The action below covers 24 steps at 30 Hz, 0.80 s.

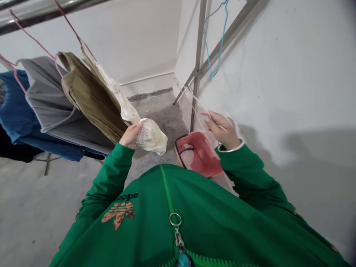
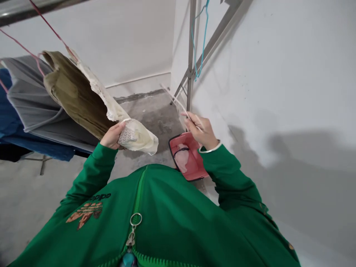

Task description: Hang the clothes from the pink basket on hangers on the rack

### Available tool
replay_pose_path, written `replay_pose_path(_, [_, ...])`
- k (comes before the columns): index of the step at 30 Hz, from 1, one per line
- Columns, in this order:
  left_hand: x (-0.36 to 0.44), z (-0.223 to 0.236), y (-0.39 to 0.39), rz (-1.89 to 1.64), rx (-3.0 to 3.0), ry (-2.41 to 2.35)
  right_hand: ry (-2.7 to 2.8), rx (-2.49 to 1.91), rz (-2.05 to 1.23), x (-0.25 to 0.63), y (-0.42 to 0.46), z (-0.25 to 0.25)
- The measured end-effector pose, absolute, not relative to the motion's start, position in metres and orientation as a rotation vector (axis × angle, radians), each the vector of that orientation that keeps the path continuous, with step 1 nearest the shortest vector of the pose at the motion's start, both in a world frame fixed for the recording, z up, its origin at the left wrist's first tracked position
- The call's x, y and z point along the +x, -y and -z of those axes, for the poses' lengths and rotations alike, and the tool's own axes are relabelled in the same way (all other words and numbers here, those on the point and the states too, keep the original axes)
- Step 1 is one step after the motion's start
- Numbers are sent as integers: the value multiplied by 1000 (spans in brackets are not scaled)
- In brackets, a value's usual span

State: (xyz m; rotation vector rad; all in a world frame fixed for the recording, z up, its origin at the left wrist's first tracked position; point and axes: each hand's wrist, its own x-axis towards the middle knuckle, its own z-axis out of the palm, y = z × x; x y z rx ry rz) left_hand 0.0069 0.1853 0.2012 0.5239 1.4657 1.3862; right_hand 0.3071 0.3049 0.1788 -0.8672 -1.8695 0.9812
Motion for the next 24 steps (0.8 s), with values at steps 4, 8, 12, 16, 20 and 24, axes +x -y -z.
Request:
replay_pose_path(4, [6,-192,-193,-1396,621,-1530,2188,-839,-1308,348,-279,-217])
replay_pose_path(8, [2,-181,-195,-1357,733,-1612,2363,-812,-1362,354,-267,-230])
replay_pose_path(12, [3,-173,-193,-1215,1038,-1725,2422,-749,-1434,324,-269,-218])
replay_pose_path(16, [17,-178,-185,-889,1433,-1997,2317,-741,-1563,291,-272,-193])
replay_pose_path(20, [36,-200,-178,-349,1625,-2309,2189,-636,-1811,273,-271,-174])
replay_pose_path(24, [30,-218,-179,-277,1494,-2569,2194,-678,-1907,276,-271,-175])
